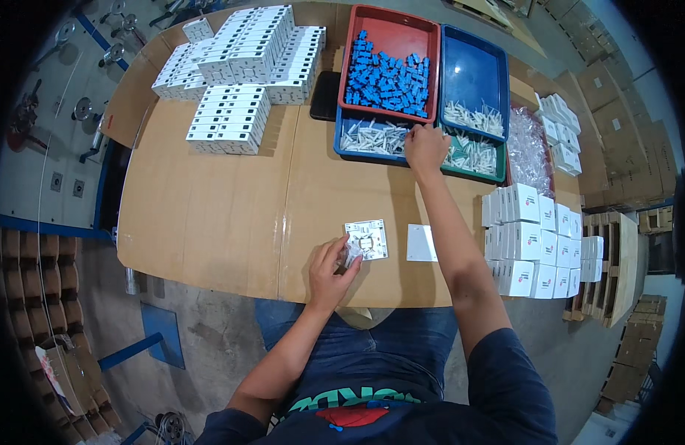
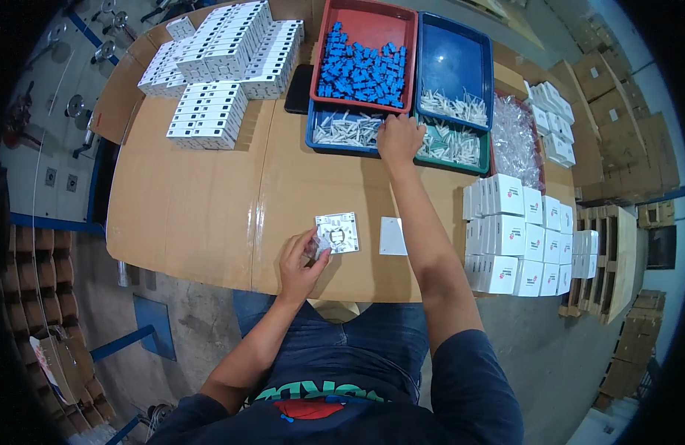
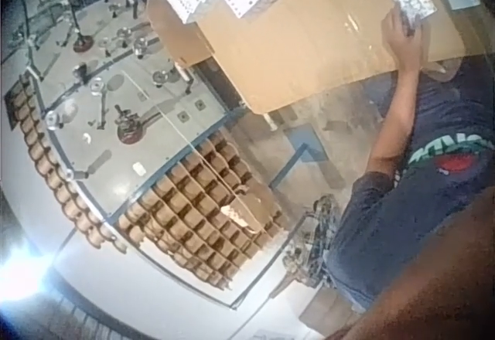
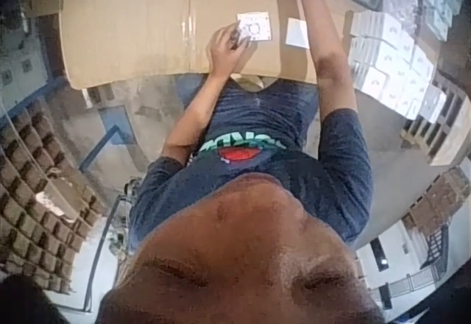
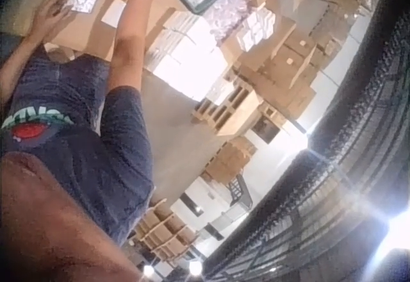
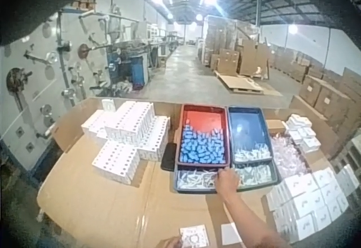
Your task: Assembling an electronic component by placing a circuit board and a clear cover into a white plastic housing.
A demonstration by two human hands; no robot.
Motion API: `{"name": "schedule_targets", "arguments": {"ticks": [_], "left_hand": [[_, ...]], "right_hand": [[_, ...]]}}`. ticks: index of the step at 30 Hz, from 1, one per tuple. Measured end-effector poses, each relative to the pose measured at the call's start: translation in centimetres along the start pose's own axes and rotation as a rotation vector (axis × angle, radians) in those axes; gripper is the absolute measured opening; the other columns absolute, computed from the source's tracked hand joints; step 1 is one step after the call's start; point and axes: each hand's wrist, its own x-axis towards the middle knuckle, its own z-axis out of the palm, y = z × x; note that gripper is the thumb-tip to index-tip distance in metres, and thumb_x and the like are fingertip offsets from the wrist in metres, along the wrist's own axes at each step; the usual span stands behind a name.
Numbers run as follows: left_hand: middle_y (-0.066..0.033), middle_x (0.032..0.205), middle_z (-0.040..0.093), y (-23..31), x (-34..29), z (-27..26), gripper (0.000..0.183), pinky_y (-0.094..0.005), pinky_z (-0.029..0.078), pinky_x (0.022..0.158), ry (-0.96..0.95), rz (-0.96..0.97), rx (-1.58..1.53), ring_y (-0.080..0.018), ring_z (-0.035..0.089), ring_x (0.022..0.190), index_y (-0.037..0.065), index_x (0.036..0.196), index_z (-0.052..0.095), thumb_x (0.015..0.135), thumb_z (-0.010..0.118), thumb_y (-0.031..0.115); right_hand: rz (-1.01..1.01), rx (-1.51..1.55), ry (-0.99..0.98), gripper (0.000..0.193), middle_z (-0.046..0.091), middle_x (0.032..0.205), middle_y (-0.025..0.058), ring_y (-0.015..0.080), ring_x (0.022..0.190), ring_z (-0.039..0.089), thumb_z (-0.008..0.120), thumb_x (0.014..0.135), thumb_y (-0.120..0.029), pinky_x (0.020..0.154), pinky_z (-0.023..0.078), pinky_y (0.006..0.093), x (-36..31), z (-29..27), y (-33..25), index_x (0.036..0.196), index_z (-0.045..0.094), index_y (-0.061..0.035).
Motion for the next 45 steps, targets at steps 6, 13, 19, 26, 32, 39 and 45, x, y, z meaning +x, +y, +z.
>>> {"name": "schedule_targets", "arguments": {"ticks": [6, 13, 19, 26, 32, 39, 45], "left_hand": [[-0.0104, 0.102, 0.068, -0.2, -0.3, 0.4, 0.054, -0.0351, 0.053, 0.079, 0.031, -0.052, -0.018, -0.0232, 0.063, 0.086, 0.004, 0.128, 0.066, 0.079, 0.084, 0.013], [-0.0099, 0.102, 0.068, 0.7, 0.8, -0.2, 0.051, -0.033, 0.052, 0.079, 0.051, -0.051, -0.036, -0.0206, 0.063, 0.085, 0.003, 0.125, 0.067, 0.078, 0.084, 0.01], [-0.0093, 0.105, 0.068, 0.8, 0.6, -0.4, 0.049, -0.0325, 0.053, 0.079, 0.002, 0.035, 0.015, -0.0208, 0.063, 0.089, 0.005, 0.125, 0.07, 0.078, 0.082, 0.007], [-0.009, 0.108, 0.069, 1.0, 0.3, -0.6, 0.054, -0.0359, 0.052, 0.086, -0.03, 0.163, 0.077, -0.0259, 0.062, 0.096, 0.009, 0.13, 0.069, 0.078, 0.081, 0.01], [-0.0089, 0.106, 0.07, 1.3, 0.0, -0.6, 0.054, -0.0366, 0.051, 0.086, -0.059, 0.23, 0.062, -0.0261, 0.062, 0.095, 0.008, 0.13, 0.068, 0.078, 0.081, 0.011], [-0.0094, 0.108, 0.071, 1.8, -0.8, -0.6, 0.052, -0.0381, 0.05, 0.086, -0.114, 0.26, 0.06, -0.0282, 0.062, 0.096, 0.008, 0.129, 0.068, 0.079, 0.08, 0.012], [-0.0113, 0.108, 0.07, 1.7, -1.7, 0.4, 0.052, -0.0376, 0.05, 0.086, -0.109, 0.23, -0.021, -0.0279, 0.064, 0.096, 0.007, 0.131, 0.066, 0.081, 0.078, 0.008]], "right_hand": [[0.148, 0.036, -0.173, 0.015, 0.071, 0.09, 0.0096, 0.0299, 0.092, 0.066, 0.075, 0.081, -0.026, 0.083, 0.041, 0.0496, 0.7, -1.0, -0.4, 0.083, 0.075, -0.0117], [0.227, 0.903, -0.338, 0.011, 0.075, 0.089, 0.0088, 0.016, 0.071, 0.065, 0.071, 0.088, -0.015, 0.065, 0.05, 0.0279, -5.8, -6.9, -0.2, 0.089, 0.072, -0.0035], [0.344, 1.328, -0.708, 0.009, 0.068, 0.078, -0.0029, 0.0024, 0.069, 0.055, 0.073, 0.092, -0.008, 0.061, 0.043, 0.02, -17.2, -12.9, -3.1, 0.095, 0.072, 0.0003], [0.314, 1.326, -0.628, 0.012, 0.065, 0.076, -0.0024, 0.004, 0.064, 0.052, 0.072, 0.094, -0.011, 0.058, 0.042, 0.0215, -19.6, -15.2, -4.6, 0.101, 0.072, -0.0006], [0.236, 1.139, -0.641, 0.015, 0.064, 0.073, 0.0059, 0.0077, 0.061, 0.051, 0.069, 0.096, -0.014, 0.056, 0.042, 0.026, -20.2, -15.0, -4.2, 0.102, 0.071, -0.0002], [0.228, 1.212, -0.617, 0.015, 0.065, 0.087, 0.0126, 0.0181, 0.073, 0.059, 0.065, 0.099, -0.013, 0.064, 0.048, 0.032, -21.3, -14.6, -4.3, 0.103, 0.067, 0.0008], [0.146, 1.192, -0.613, 0.016, 0.055, 0.1, 0.012, 0.0225, 0.083, 0.056, 0.063, 0.1, -0.013, 0.074, 0.048, 0.0323, -22.1, -13.8, -4.2, 0.102, 0.067, 0.0027]]}}
